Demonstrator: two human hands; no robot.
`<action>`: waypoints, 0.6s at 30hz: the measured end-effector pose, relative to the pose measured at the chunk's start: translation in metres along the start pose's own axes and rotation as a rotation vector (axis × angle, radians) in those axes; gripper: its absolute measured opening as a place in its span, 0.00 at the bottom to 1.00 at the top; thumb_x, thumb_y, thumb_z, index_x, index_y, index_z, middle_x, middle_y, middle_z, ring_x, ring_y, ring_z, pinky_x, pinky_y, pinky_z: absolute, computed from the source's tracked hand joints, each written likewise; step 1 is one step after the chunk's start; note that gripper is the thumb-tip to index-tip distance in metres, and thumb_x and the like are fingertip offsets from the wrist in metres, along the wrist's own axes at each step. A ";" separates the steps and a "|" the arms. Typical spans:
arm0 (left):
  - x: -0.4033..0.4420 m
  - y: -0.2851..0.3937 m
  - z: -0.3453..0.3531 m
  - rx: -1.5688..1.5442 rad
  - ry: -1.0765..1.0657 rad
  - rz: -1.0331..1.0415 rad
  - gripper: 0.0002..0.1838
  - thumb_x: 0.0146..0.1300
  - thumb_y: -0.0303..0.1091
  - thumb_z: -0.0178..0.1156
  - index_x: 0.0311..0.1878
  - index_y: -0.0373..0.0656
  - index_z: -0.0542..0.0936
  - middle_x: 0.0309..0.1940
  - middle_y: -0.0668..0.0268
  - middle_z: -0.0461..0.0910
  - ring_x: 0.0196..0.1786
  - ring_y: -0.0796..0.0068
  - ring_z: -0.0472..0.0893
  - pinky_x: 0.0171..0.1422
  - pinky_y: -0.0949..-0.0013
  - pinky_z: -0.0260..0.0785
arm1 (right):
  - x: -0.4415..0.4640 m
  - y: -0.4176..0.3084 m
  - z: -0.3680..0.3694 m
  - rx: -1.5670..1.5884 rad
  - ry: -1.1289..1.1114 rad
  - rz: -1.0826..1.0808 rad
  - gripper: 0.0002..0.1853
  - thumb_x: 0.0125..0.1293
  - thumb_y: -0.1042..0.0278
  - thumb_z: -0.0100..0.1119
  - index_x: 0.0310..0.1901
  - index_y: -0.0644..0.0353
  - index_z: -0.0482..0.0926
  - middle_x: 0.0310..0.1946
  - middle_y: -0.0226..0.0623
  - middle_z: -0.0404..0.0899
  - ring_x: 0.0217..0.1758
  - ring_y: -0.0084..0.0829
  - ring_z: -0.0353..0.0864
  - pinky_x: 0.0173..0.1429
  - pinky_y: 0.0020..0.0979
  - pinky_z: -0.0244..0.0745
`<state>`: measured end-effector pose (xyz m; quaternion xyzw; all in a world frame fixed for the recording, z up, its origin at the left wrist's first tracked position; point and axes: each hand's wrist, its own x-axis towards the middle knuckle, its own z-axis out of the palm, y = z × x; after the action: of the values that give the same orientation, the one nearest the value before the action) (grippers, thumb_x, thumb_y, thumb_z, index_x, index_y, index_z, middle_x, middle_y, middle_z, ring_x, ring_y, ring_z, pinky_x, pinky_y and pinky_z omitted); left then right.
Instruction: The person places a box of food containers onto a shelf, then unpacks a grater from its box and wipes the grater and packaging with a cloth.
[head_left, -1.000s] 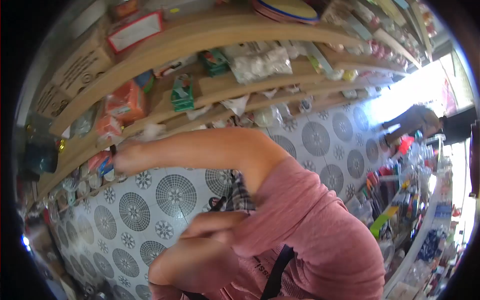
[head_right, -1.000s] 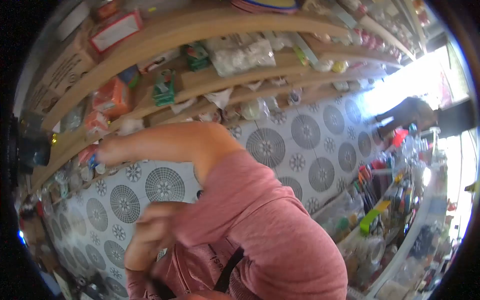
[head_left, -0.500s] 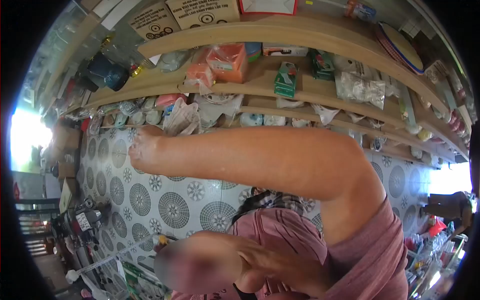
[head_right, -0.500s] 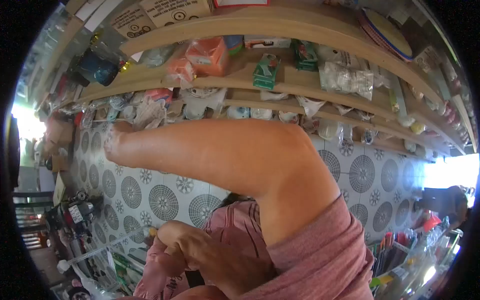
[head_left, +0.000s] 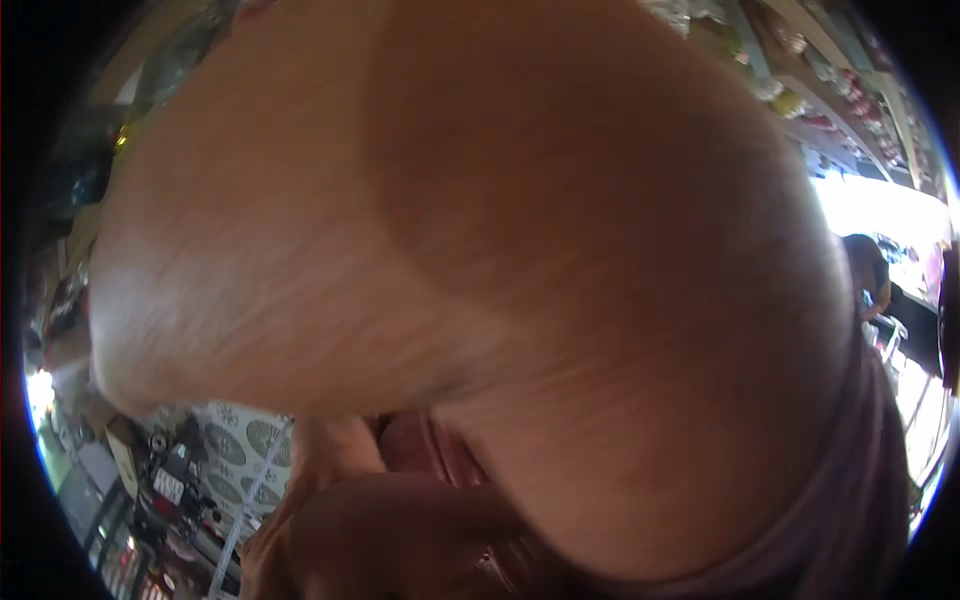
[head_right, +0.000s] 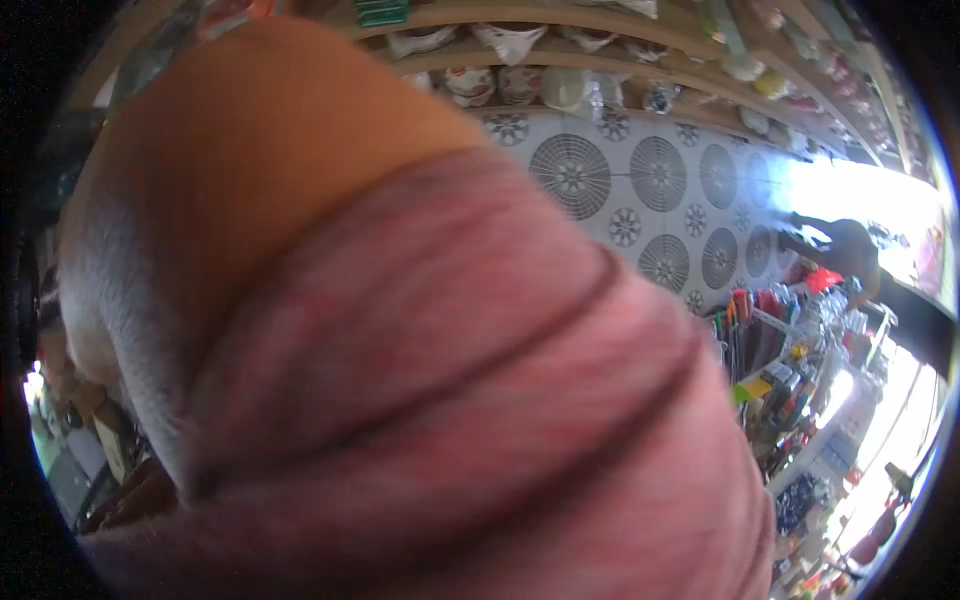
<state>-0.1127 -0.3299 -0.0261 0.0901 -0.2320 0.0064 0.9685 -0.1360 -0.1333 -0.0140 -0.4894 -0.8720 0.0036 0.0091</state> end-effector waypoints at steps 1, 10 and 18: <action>-0.002 0.004 -0.002 0.009 -0.004 -0.005 0.26 0.69 0.48 0.40 0.57 0.36 0.70 0.50 0.60 0.74 0.49 0.67 0.76 0.48 0.63 0.72 | -0.006 0.010 0.003 -0.011 0.024 -0.021 0.03 0.50 0.68 0.58 0.26 0.55 0.80 0.31 0.34 0.81 0.40 0.29 0.80 0.41 0.33 0.75; -0.030 0.066 -0.019 0.193 0.034 0.014 0.26 0.70 0.47 0.36 0.59 0.37 0.69 0.51 0.60 0.74 0.49 0.69 0.76 0.45 0.63 0.74 | -0.096 0.012 -0.009 -0.088 0.331 -0.308 0.04 0.53 0.72 0.55 0.26 0.62 0.79 0.32 0.38 0.80 0.41 0.30 0.80 0.42 0.32 0.75; -0.045 0.115 -0.022 0.257 -0.050 -0.044 0.26 0.72 0.47 0.34 0.60 0.37 0.67 0.51 0.61 0.74 0.49 0.70 0.76 0.42 0.63 0.76 | 0.088 0.050 0.026 -0.007 0.043 -0.202 0.05 0.50 0.77 0.52 0.24 0.66 0.78 0.28 0.44 0.80 0.34 0.38 0.82 0.37 0.37 0.77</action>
<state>-0.1487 -0.2120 -0.0459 0.2187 -0.2513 0.0127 0.9428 -0.1401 -0.0320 -0.0397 -0.3991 -0.9165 -0.0107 0.0263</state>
